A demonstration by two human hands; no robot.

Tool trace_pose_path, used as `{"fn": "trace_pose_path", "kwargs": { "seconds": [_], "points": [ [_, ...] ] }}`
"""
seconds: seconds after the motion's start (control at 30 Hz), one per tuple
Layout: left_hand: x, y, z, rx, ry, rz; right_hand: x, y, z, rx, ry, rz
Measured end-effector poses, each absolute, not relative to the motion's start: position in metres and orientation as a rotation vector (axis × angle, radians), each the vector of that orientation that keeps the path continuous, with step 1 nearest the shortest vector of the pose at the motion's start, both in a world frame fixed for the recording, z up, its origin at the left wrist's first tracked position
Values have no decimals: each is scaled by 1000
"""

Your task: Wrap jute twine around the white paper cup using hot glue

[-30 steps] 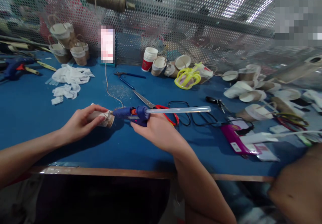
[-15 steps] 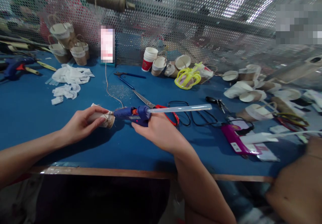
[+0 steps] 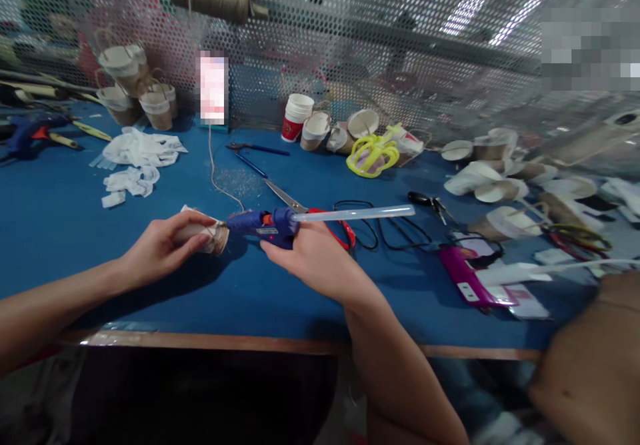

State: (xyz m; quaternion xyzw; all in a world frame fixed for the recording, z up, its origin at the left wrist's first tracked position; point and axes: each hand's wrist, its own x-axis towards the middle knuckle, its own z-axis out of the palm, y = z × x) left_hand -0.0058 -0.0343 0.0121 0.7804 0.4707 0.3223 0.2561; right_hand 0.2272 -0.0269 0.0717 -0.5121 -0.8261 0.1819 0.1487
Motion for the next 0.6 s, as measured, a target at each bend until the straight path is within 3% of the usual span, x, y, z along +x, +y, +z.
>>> {"fn": "trace_pose_path", "kwargs": {
  "seconds": [0.6],
  "points": [
    [-6, -33, 14, 2084, 1289, 878, 227, -30, 74, -1476, -2399, 515]
  ]
}}
